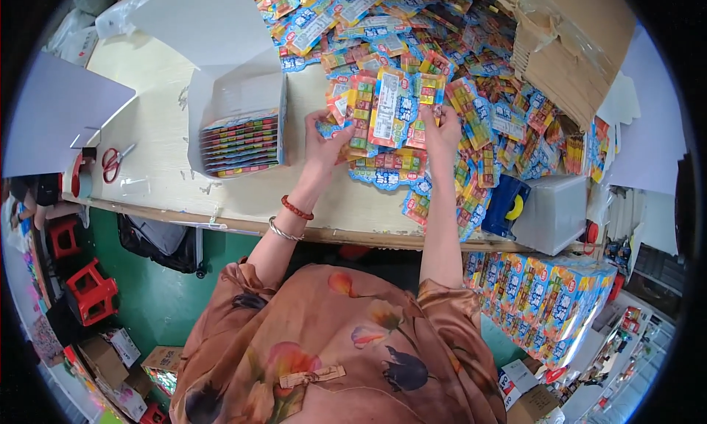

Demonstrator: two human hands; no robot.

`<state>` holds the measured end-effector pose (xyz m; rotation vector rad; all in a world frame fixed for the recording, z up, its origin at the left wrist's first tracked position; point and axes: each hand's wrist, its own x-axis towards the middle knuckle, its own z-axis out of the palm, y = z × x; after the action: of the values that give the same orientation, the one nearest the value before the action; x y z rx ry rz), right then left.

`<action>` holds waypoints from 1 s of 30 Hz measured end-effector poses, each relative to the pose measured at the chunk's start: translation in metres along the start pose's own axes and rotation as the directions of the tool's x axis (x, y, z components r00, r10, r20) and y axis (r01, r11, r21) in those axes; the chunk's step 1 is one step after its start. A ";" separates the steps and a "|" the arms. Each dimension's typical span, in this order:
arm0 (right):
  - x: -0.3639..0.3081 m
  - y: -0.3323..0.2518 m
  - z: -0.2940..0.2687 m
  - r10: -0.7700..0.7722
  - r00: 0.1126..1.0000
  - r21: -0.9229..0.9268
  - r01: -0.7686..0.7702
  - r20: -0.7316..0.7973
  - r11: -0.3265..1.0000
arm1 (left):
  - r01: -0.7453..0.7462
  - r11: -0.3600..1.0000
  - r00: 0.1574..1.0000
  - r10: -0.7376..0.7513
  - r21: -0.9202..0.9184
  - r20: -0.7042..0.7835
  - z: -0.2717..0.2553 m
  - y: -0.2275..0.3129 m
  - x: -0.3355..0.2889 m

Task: Packing small snack packets into a display box at a factory workbench.

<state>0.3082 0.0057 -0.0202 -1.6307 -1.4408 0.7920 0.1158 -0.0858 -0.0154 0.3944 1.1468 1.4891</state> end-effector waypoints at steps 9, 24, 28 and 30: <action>-0.014 0.006 -0.013 -0.145 0.917 0.200 0.231 -0.371 0.952 | 0.008 0.996 0.999 -0.004 0.090 -0.045 0.009 0.000 -0.027; -0.087 -0.035 0.003 0.109 0.979 0.447 -0.176 0.172 0.877 | -0.172 0.699 0.957 0.286 0.694 -0.050 -0.026 -0.025 -0.048; -0.083 -0.021 -0.005 0.061 0.987 0.334 -0.109 0.152 0.936 | -0.141 0.856 0.988 0.156 0.497 0.013 -0.017 -0.016 -0.061; -0.089 -0.032 -0.015 0.237 0.951 0.663 -0.307 0.196 0.683 | -0.058 0.810 0.997 0.072 0.584 -0.001 -0.018 -0.011 -0.062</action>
<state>0.2916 -0.0837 0.0103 -1.2219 -0.7859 1.4012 0.1261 -0.1505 -0.0115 0.8472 1.6217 1.1684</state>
